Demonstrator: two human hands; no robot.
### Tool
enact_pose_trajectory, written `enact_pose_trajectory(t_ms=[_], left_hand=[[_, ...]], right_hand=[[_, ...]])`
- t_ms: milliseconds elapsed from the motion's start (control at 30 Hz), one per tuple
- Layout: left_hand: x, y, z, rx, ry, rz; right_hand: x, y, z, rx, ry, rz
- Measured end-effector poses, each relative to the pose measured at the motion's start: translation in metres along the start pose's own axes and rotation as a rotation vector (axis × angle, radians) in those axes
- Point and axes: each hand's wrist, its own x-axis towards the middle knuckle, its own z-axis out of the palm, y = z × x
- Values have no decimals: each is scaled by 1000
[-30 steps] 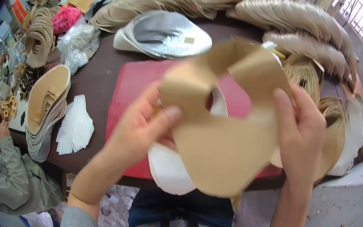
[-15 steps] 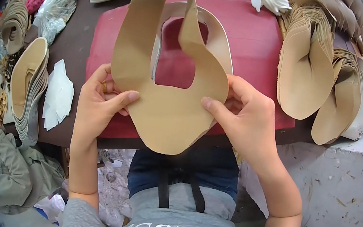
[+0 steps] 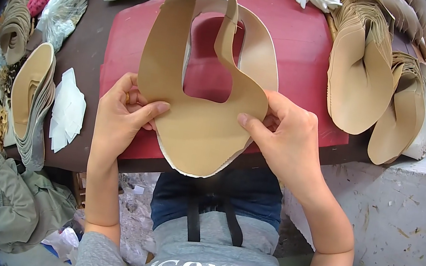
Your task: Assembling shoe upper components by folding, aligning materials, and peeling adhesive backings.
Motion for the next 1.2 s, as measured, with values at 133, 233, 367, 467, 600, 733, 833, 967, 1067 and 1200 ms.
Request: enact_pose_trajectory(t_ms=[133,233,367,467,600,733,833,967,1067,1200], left_hand=[[0,0,-1,24,11,10],[-3,1,-1,61,14,17],[-10,4,2,153,12,23],[-21,5,13,626,212,286],[-54,-17,40,870,321,761],[-78,-25,84,935,-10,900],[-82,-27,86,911,-3,918],[-83,-16,94,958,3,881],[-80,-3,102,986,20,840],[-63,12,115,1025,73,747]], right_hand=[[0,0,3,-47,15,-32],[-3,-1,4,-81,26,-54],[-7,-2,5,-133,41,-86],[-10,-3,5,-188,54,-109],[-13,-9,-3,-304,17,-167],[5,-10,-20,-376,-4,-388],[31,-5,-43,-242,10,-412],[47,-5,-58,-413,-21,-357],[58,-6,-65,-490,-43,-330],[68,-8,-66,-553,-86,-309]])
